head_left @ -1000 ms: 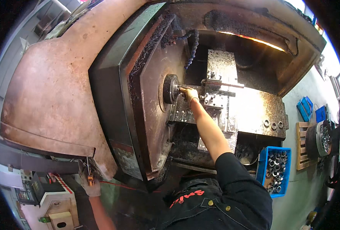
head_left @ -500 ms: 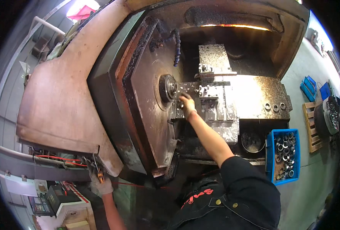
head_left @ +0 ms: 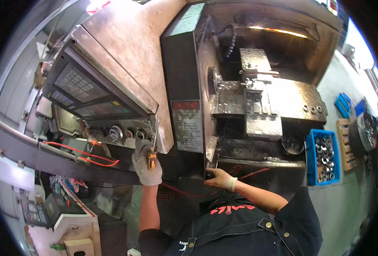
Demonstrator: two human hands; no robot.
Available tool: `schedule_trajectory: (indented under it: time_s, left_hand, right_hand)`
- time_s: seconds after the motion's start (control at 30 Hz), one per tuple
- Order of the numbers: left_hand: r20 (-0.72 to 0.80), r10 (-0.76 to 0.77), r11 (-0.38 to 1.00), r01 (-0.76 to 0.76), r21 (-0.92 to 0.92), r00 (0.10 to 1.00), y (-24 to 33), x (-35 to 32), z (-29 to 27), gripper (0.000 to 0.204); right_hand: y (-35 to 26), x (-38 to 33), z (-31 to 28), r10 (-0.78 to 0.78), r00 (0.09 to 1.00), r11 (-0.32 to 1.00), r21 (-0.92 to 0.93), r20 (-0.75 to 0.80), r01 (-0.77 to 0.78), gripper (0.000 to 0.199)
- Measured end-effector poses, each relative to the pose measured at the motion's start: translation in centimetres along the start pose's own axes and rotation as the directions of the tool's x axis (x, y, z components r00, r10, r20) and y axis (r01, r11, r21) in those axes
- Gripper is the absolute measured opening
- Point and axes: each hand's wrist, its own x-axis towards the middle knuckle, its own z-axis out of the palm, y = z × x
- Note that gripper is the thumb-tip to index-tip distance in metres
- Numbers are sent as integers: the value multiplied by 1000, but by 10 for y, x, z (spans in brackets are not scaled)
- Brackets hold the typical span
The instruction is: The person operates a CNC lathe in a workshop, repeatedly loading metal rings into the chuck and securing them with a screwdriver. The person opens the machine door, inserts the parts, tightens the chuck, and closes the door in a continuous cycle.
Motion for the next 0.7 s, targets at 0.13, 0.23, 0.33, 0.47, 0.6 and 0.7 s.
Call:
schedule_trajectory:
  time_s: [0.13, 0.23, 0.33, 0.47, 0.6, 0.7]
  left_hand:
    - [-102, 130, 990, -134, -36, 986, 27, 26, -29, 26]
    - [-41, 123, 988, -126, -89, 992, 37, 40, -49, 26]
    - [-38, 87, 952, -94, -290, 995, 18, 38, -46, 33]
    - [158, -158, 635, 223, -740, 975, 26, -7, -31, 50]
    - [314, -60, 176, 320, -931, 947, 79, -98, -26, 55]
    - [556, 106, 103, 547, -831, 824, 116, -163, -2, 54]
  right_hand:
    - [15, -2, 37, -192, 912, 905, -426, -363, 20, 62]
    - [11, -2, 49, -299, 849, 820, -573, -435, -5, 63]
    - [-1, -4, 45, -166, 917, 905, -426, -364, -6, 57]
    - [15, -2, 47, -149, 900, 955, -295, -410, 24, 51]
    - [12, -30, 48, -171, 848, 963, -267, -502, 36, 48]
    - [5, -75, 33, -94, 807, 969, -240, -583, -60, 45]
